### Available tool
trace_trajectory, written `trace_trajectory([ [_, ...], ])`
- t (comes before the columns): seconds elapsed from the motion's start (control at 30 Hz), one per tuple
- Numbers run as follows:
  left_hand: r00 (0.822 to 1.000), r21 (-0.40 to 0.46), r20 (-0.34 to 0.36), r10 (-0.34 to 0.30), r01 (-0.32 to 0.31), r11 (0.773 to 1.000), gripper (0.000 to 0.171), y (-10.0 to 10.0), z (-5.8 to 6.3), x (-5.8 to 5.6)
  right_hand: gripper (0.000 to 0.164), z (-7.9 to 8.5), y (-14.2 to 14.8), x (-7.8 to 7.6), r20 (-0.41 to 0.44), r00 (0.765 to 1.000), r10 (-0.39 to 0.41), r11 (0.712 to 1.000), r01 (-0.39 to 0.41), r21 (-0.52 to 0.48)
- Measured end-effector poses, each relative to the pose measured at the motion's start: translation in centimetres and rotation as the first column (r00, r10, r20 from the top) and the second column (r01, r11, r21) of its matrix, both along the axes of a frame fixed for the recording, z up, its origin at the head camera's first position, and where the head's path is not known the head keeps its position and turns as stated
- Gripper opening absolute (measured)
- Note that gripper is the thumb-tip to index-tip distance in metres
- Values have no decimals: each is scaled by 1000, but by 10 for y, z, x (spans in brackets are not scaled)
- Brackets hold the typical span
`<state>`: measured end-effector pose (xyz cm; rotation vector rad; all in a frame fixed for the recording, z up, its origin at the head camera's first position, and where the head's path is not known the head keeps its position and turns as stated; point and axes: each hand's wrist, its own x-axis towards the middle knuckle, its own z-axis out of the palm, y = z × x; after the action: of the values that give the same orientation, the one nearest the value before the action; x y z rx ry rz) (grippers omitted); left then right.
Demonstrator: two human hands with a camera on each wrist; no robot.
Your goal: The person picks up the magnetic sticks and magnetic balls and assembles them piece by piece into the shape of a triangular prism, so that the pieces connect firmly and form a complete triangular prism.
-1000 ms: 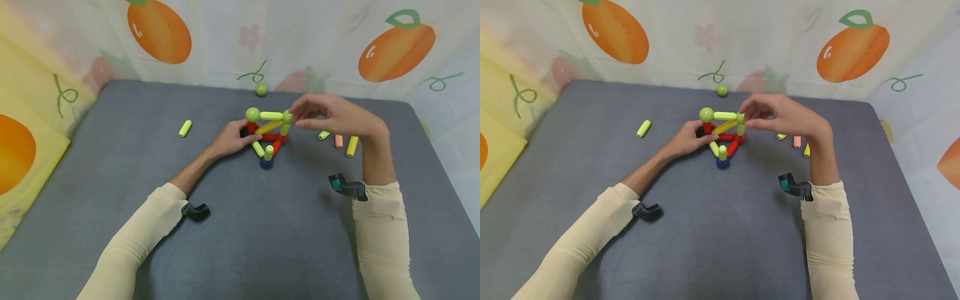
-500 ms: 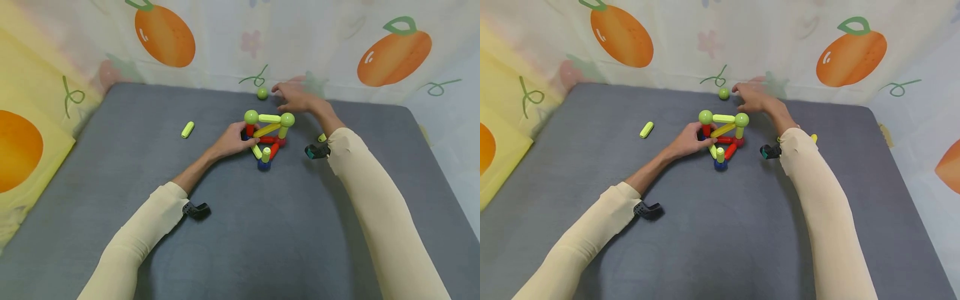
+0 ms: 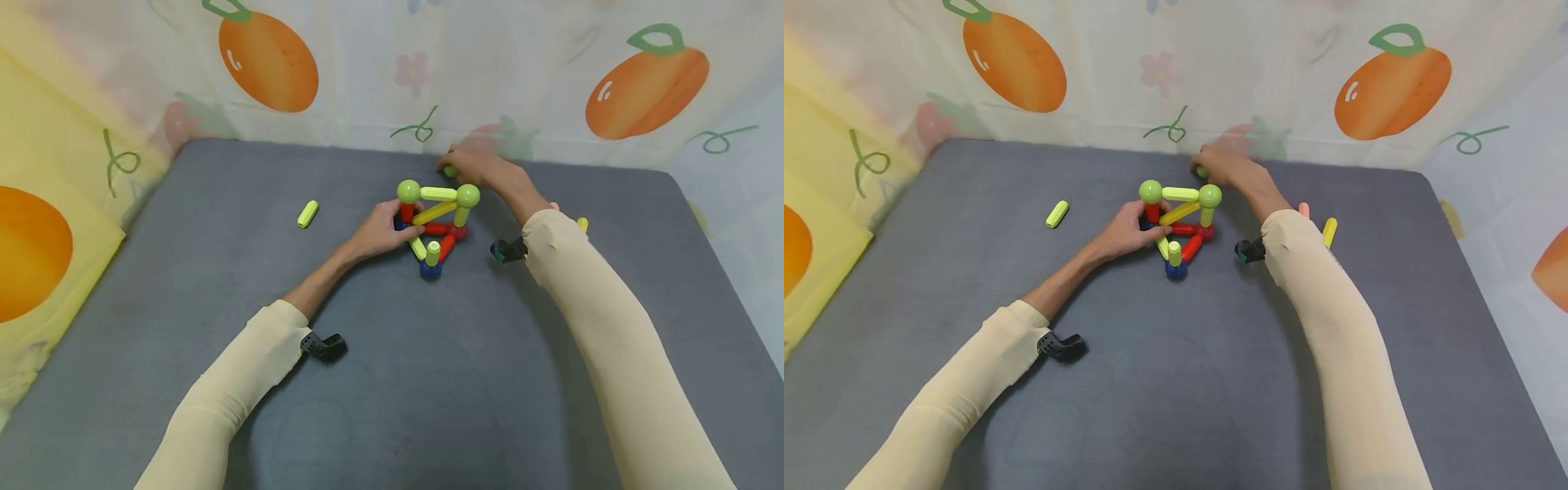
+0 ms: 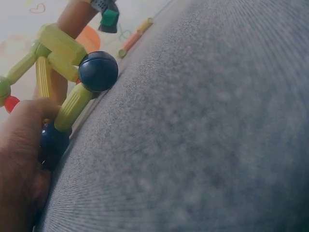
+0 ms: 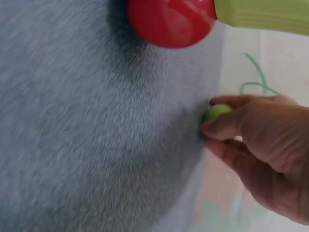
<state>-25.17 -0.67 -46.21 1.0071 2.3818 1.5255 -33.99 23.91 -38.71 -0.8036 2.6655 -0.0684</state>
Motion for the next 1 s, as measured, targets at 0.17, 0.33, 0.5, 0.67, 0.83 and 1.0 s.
trace_trajectory([
  [0.17, 1000, -16, -12, 7, -7, 1000, 32, -1, 1, 0, 33, 8, 24, 23, -53, 997, -60, 989, 52, -136],
  [0.33, 1000, -34, -2, 12, -12, 999, 33, 2, 0, 3, 40, 39, 42, 75, -39, 966, -255, 939, 238, -247],
  [0.5, 1000, -34, -8, 9, -9, 999, 32, 3, 1, 2, 42, 66, 55, 111, -47, 951, -306, 907, 276, -319],
  [0.67, 1000, -15, -12, 11, -11, 1000, 32, 3, 3, 1, 35, 95, 67, 137, -126, 961, -246, 902, 179, -392],
  [0.83, 1000, -25, 12, 13, -13, 1000, 32, 1, 3, 2, 38, 111, 64, 162, -131, 991, -23, 882, -42, -469],
  [1.0, 1000, -14, 14, 9, -9, 1000, 32, 0, 3, 3, 36, 113, 37, 173, -135, 983, 122, 878, -171, -448],
])
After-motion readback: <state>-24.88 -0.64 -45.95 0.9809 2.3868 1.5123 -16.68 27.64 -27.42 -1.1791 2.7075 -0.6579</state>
